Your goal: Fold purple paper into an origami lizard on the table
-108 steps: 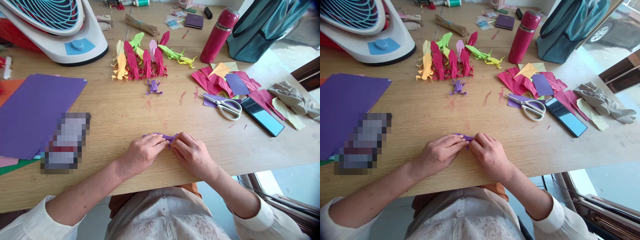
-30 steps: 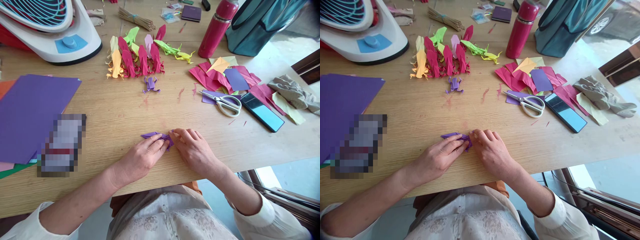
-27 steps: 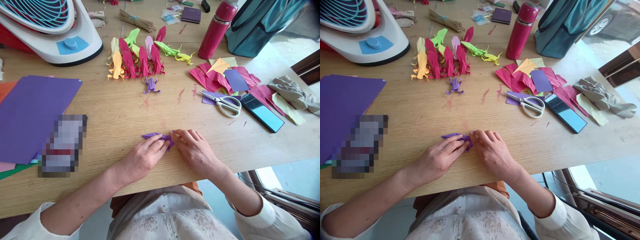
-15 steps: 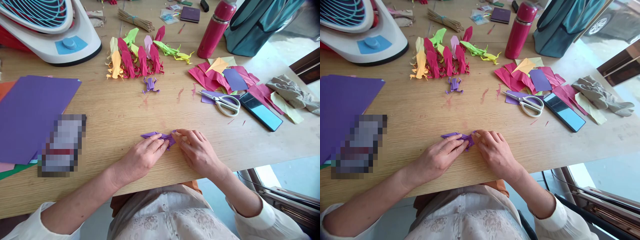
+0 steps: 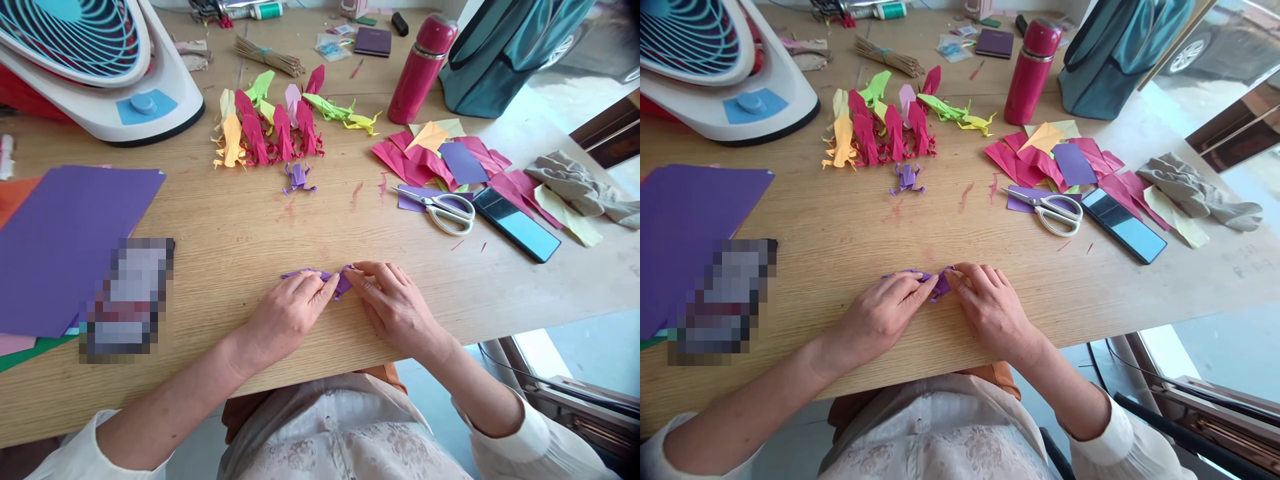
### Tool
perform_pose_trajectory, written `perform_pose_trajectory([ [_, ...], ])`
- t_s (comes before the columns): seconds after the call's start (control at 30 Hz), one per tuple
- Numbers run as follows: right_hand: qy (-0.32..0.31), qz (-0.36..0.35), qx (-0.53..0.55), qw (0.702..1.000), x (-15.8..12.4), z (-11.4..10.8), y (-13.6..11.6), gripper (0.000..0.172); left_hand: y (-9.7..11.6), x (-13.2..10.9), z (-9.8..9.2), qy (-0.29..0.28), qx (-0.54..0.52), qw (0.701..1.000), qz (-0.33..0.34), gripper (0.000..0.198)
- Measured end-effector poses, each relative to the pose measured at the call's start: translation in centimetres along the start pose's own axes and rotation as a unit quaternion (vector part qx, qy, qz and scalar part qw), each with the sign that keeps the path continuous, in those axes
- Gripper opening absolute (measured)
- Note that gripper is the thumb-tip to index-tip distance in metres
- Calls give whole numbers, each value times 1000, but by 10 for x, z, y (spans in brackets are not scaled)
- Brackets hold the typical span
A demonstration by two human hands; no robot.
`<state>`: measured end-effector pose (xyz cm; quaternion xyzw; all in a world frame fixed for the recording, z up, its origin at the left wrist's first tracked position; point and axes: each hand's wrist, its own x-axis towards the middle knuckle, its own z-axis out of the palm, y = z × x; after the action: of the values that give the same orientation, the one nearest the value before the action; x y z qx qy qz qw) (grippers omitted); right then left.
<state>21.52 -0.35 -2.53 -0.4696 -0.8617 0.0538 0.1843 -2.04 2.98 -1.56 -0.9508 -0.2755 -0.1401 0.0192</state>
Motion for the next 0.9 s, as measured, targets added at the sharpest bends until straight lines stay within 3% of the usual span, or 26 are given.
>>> perform_pose_trajectory([
  [0.23, 31, 12, 28, 999, 0, 0, 0, 50, 1, 1, 3, -9, 1, 1000, -1, 40],
  [0.4, 15, -2, 13, 1000, 0, 3, 1, 48, 1, -1, 5, 8, -9, 1000, 9, 38],
  [0.63, -15, -7, -14, 1000, 3, 2, -1, 46, 2, -1, 3, -14, 7, 1000, 17, 40],
  [0.9, -11, 0, 32, 999, 0, 0, 2, 48, 0, -6, 2, -19, -10, 999, 30, 44],
])
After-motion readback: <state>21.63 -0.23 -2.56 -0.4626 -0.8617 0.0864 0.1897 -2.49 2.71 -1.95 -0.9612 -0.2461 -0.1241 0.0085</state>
